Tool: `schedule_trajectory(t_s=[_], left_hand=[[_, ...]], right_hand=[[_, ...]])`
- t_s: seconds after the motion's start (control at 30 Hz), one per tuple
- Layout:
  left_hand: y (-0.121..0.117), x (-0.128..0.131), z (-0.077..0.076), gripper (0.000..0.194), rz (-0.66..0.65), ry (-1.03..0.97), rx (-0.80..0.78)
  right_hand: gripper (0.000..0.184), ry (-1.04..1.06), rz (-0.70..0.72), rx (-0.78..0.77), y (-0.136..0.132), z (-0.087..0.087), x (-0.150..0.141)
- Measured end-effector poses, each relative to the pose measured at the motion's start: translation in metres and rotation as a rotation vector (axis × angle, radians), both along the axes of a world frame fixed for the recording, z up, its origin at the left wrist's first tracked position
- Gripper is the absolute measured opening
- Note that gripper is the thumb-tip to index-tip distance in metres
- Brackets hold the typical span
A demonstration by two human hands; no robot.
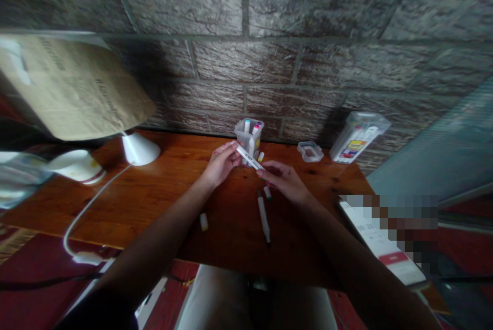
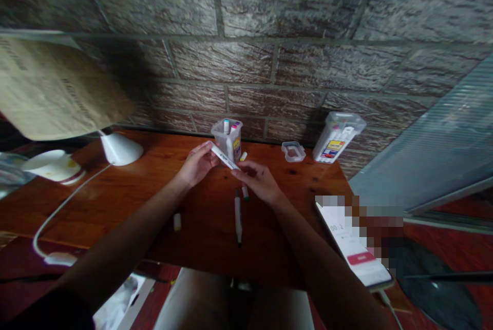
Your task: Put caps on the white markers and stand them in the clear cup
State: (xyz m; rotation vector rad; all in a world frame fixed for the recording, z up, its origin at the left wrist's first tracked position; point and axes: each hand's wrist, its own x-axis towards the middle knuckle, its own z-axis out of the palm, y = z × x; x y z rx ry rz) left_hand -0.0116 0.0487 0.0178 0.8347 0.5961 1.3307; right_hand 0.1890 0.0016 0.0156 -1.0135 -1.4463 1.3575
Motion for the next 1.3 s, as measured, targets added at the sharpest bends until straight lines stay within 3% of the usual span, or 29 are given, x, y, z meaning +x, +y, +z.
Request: schedule_trajectory(t_s=[0.33, 0.9, 1.07, 1.3], left_hand=[[0.001, 0.0, -0.002, 0.032, -0.027, -0.031, 0.007], [-0.003, -0.002, 0.008, 0.023, -0.038, -0.116, -0.05], [-0.005, -0.002, 0.011, 0.019, -0.041, -0.107, -0.08], [-0.003, -0.006, 0.006, 0.018, -0.117, -0.151, -0.073]], right_hand=[[0.03, 0.043, 0.115, 0.085, 0.002, -0.004, -0.001], [0.034, -0.017, 0.206, 0.007, -0.003, -0.001, -0.001], [0.032, -0.009, 0.168, 0.075, -0.003, 0.001, 0.001], [0.028, 0.038, 0.019, 0.048, -0.005, 0.009, 0.003]])
